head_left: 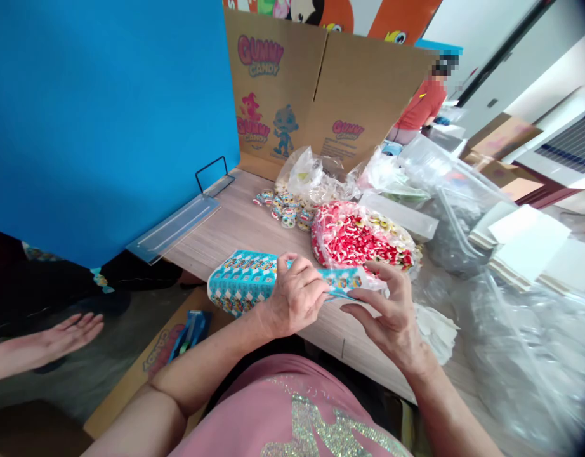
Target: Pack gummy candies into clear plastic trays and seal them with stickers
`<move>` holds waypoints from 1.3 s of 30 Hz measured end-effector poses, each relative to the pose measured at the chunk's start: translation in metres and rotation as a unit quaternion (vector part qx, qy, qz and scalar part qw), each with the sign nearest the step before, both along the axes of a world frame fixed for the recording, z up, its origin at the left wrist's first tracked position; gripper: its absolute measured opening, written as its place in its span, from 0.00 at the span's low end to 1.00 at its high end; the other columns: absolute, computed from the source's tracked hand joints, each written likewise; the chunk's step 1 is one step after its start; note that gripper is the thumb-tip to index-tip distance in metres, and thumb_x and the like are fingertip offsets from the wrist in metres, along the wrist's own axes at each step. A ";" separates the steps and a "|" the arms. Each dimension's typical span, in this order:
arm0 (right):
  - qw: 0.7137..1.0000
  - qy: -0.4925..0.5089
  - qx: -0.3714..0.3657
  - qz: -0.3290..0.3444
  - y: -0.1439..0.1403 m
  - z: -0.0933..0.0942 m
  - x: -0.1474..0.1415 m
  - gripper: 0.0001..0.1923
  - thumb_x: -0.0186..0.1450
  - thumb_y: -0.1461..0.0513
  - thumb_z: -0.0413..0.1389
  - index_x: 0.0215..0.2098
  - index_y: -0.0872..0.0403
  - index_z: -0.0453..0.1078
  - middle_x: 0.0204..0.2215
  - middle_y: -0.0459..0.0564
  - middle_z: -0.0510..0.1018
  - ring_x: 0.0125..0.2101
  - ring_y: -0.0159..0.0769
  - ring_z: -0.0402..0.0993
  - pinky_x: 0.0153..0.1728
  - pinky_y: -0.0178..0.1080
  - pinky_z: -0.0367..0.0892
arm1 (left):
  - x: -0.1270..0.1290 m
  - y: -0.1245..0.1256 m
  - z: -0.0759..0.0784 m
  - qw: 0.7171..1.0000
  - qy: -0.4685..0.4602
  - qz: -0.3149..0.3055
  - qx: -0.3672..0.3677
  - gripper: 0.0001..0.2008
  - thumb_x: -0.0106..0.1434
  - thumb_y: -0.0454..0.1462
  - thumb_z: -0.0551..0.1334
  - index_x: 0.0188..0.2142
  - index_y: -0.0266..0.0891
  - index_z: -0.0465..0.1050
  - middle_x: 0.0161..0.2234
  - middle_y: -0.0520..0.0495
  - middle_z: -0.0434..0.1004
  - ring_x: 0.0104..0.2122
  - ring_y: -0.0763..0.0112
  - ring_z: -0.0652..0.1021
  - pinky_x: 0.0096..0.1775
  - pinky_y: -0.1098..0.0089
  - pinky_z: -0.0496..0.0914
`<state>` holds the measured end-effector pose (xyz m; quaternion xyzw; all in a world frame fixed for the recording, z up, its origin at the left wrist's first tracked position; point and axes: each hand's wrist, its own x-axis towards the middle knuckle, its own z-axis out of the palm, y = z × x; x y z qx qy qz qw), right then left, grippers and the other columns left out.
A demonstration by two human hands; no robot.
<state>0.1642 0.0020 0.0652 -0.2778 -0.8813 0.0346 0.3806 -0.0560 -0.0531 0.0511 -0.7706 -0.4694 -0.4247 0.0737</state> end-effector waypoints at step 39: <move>0.969 0.078 -0.209 -0.104 -0.074 0.028 0.115 0.06 0.65 0.63 0.59 0.31 0.50 0.77 0.26 0.44 0.80 0.25 0.32 0.76 0.27 0.30 0.68 | 0.032 0.021 0.035 0.714 -0.069 -0.365 -0.593 0.13 0.63 0.43 0.63 0.28 0.36 0.76 0.21 0.55 0.67 0.22 0.78 0.64 0.25 0.74 0.58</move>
